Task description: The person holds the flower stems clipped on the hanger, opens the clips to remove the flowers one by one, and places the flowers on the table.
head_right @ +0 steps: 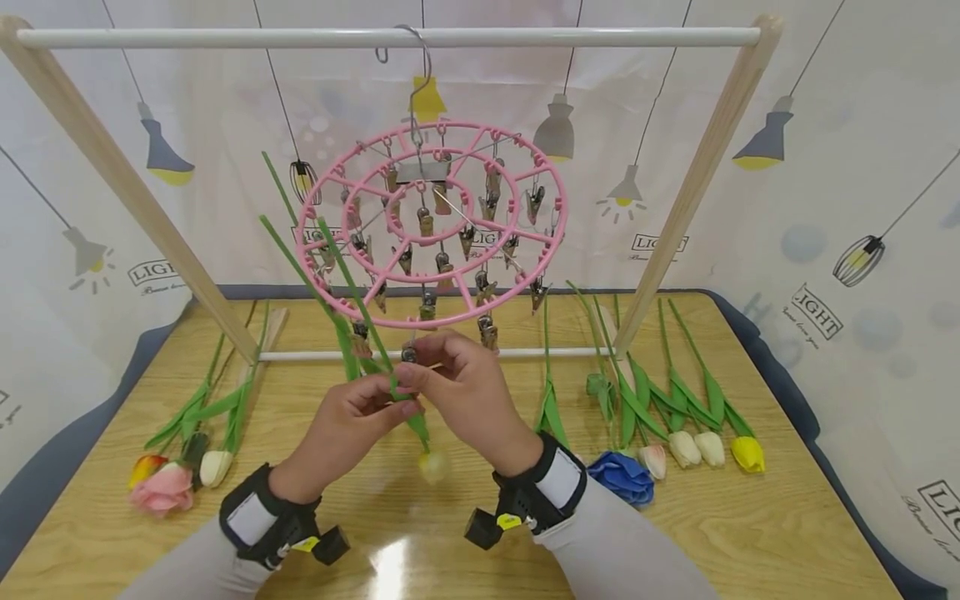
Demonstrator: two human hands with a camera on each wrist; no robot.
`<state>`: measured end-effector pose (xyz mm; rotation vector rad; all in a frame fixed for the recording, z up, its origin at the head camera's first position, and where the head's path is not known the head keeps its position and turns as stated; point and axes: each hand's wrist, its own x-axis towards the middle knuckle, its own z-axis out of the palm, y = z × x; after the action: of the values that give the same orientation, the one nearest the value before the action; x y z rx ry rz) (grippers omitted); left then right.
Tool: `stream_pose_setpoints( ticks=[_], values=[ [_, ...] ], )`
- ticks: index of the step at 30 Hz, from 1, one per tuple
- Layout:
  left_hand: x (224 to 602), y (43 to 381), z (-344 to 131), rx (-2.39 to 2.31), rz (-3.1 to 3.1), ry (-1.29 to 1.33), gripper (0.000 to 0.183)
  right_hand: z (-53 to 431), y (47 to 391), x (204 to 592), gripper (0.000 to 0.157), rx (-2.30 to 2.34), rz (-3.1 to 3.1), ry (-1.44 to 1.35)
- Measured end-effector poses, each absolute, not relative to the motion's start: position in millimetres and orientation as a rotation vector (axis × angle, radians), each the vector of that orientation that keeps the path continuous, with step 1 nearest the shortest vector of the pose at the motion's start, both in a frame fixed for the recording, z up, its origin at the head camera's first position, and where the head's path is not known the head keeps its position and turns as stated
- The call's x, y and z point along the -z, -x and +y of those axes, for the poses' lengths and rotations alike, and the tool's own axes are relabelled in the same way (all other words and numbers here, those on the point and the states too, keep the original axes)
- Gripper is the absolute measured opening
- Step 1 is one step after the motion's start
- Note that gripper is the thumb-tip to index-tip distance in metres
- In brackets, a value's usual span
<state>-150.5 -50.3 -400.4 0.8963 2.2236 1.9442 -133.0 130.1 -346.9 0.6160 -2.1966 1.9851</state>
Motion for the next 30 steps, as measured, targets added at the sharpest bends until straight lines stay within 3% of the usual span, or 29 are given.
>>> stream_pose_setpoints(
  ticks=[30],
  values=[
    [374,135,-51,-1.914,2.228,-0.916,0.009,130,135,357,0.020,-2.039,-2.039,-0.783]
  ],
)
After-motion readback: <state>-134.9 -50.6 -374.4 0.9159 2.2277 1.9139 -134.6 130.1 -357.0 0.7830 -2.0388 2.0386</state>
